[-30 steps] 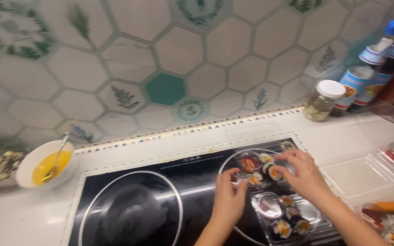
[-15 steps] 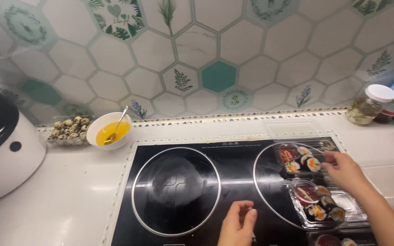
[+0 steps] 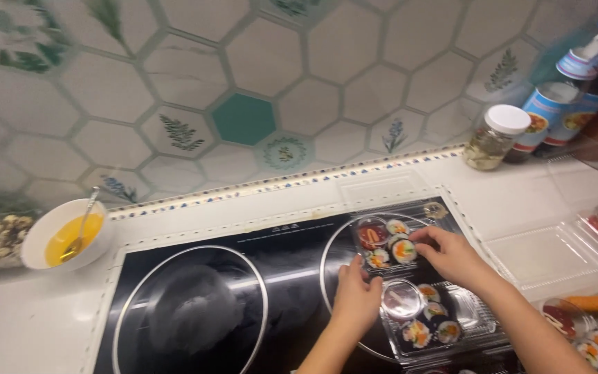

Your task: The person places sliced kimbap pieces into plastic containers by hand, arranging them alongside small cups of sauce.

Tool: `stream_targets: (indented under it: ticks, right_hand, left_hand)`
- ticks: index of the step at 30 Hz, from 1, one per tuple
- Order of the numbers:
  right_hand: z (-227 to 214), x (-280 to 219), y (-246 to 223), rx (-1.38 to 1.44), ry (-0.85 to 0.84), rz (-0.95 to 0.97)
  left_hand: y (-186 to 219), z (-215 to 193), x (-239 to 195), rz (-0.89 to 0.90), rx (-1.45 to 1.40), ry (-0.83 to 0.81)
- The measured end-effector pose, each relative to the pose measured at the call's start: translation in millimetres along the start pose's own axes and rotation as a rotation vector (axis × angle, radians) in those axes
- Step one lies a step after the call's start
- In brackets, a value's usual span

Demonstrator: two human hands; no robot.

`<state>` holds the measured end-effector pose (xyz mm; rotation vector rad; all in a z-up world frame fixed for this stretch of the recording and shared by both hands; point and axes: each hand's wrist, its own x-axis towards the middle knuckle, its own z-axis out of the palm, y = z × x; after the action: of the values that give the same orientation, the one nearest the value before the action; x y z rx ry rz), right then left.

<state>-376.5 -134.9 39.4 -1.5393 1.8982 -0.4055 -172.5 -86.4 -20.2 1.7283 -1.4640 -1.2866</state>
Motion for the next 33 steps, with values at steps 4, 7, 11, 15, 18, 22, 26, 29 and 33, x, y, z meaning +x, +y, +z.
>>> stream_targets:
  ticks: [4,7,11,15,18,22,26,29,33]
  right_hand:
    - [-1.7,0.9,3.1,0.05,-0.023,-0.067]
    - [-6.4,-4.0,-5.1,0.008,-0.021,-0.018]
    - [-5.8,6.0,-0.2,0.009,0.076,0.071]
    - [1.7,38.1,7.2,0.033,0.011,0.047]
    - [5.6,54.1,1.3,0.225,-0.058,0.188]
    - [8.0,56.2,-2.8,0.246,-0.085,0.165]
    - [-1.3,34.6,-12.9,0.091,-0.059,0.139]
    - [0.0,25.4,-0.9,0.075,0.061,-0.019]
    - [4.2,-25.3,-27.1,0.103,0.114,-0.109]
  left_hand:
    - [24.6,-11.1,-15.6,-0.083,-0.018,-0.03]
    - [27.7,-12.1,-17.2,-0.092,-0.009,-0.028]
    - [34.7,-16.1,-20.5,-0.129,-0.006,-0.029]
    - [32.1,-15.1,-18.7,-0.104,-0.018,-0.023]
    - [31.2,-14.4,-18.3,-0.125,-0.001,-0.034]
    - [21.1,-10.2,-11.7,-0.091,-0.007,-0.015]
    - [20.4,-12.5,-12.2,-0.076,-0.021,-0.007]
    - [28.3,-24.2,-23.9,-0.078,-0.068,0.015]
    - [5.4,-24.0,-30.0,0.077,-0.171,0.123]
